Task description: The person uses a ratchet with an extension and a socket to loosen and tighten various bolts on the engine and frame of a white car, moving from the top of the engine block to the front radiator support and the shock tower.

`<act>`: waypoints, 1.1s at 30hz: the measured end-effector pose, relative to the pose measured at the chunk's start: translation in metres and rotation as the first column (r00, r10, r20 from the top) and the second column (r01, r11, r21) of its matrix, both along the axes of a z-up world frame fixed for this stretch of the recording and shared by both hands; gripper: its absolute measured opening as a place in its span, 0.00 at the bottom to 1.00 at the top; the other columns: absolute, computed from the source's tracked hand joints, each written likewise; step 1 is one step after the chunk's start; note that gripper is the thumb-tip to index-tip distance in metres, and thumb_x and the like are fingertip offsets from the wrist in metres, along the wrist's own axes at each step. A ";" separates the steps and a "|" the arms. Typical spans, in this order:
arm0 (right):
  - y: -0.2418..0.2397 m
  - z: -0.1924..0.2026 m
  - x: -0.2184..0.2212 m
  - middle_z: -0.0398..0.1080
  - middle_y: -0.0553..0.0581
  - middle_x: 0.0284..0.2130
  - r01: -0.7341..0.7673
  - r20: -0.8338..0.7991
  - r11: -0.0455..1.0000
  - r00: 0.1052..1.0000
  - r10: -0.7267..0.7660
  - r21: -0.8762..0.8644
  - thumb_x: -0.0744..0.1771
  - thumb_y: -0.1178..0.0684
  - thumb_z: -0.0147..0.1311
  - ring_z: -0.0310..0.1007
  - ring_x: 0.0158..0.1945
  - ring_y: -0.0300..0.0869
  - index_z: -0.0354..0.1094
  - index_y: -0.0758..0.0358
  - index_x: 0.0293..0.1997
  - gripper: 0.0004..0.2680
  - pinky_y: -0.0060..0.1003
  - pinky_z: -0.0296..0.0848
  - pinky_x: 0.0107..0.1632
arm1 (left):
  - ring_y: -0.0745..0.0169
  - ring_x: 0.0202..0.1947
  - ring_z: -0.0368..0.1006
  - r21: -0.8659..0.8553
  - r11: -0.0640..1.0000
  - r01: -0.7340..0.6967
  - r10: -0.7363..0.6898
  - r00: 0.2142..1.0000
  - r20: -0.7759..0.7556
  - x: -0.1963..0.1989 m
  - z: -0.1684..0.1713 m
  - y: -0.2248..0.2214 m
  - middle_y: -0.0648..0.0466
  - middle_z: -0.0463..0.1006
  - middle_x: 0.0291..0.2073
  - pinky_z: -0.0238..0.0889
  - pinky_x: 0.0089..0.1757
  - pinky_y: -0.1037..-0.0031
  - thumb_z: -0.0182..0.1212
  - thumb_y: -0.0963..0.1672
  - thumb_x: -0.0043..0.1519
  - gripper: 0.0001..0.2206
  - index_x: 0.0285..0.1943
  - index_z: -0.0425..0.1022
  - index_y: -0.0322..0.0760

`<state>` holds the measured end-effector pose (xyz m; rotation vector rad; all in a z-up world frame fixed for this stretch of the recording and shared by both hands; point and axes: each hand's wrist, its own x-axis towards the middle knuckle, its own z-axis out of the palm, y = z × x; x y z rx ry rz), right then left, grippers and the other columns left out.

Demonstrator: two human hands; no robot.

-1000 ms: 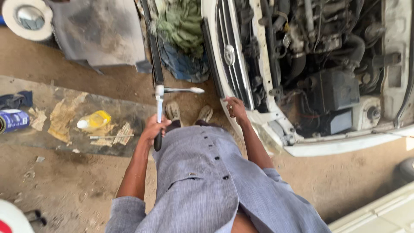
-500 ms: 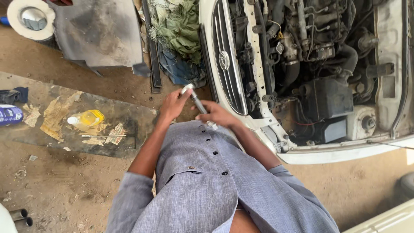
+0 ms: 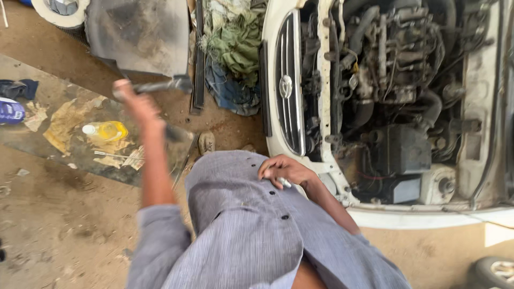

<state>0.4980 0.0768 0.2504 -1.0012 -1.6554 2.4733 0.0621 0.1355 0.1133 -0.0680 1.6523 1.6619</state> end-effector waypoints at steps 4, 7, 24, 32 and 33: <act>0.026 -0.059 -0.002 0.65 0.52 0.20 0.180 0.351 0.964 0.905 -0.240 0.196 0.74 0.48 0.47 0.63 0.22 0.34 0.68 0.62 0.34 0.12 0.28 0.59 0.35 | 0.68 0.35 0.68 0.356 0.932 0.061 0.076 0.930 -0.359 -0.074 -0.050 -0.072 0.58 0.72 0.37 0.64 0.35 0.76 0.64 0.57 0.65 0.21 0.47 0.68 0.40; 0.046 -0.129 -0.038 0.64 0.46 0.24 0.255 0.356 0.967 0.904 -0.236 -0.008 0.71 0.52 0.52 0.61 0.24 0.31 0.66 0.61 0.40 0.05 0.30 0.58 0.25 | 0.66 0.39 0.66 0.192 0.957 0.216 -0.032 0.740 -0.672 -0.080 -0.092 -0.130 0.55 0.72 0.39 0.61 0.40 0.75 0.62 0.55 0.69 0.22 0.49 0.72 0.32; 0.006 -0.346 -0.301 0.74 0.51 0.23 -0.460 0.518 0.848 0.809 0.278 0.263 0.62 0.57 0.69 0.71 0.23 0.35 0.78 0.58 0.38 0.06 0.34 0.68 0.25 | 0.73 0.20 0.52 -0.239 0.841 -0.485 0.303 0.789 -0.534 0.103 -0.044 -0.393 0.61 0.59 0.15 0.43 0.27 0.73 0.55 0.54 0.72 0.25 0.24 0.63 0.37; -0.018 -0.438 -0.385 0.77 0.60 0.29 -0.539 0.456 0.603 0.836 0.303 0.588 0.63 0.56 0.70 0.76 0.31 0.46 0.78 0.65 0.39 0.07 0.41 0.72 0.33 | 0.73 0.21 0.52 -0.358 0.735 -0.576 0.504 0.817 -0.279 0.169 -0.076 -0.440 0.61 0.60 0.18 0.43 0.25 0.72 0.57 0.53 0.69 0.24 0.23 0.62 0.36; -0.021 -0.451 -0.390 0.77 0.61 0.30 -0.515 0.413 0.534 0.857 0.309 0.671 0.61 0.56 0.73 0.77 0.32 0.47 0.78 0.65 0.41 0.10 0.42 0.73 0.35 | 0.74 0.20 0.53 -0.371 0.726 -0.579 0.524 0.815 -0.245 0.173 -0.080 -0.441 0.62 0.60 0.18 0.44 0.24 0.72 0.57 0.53 0.68 0.24 0.23 0.62 0.37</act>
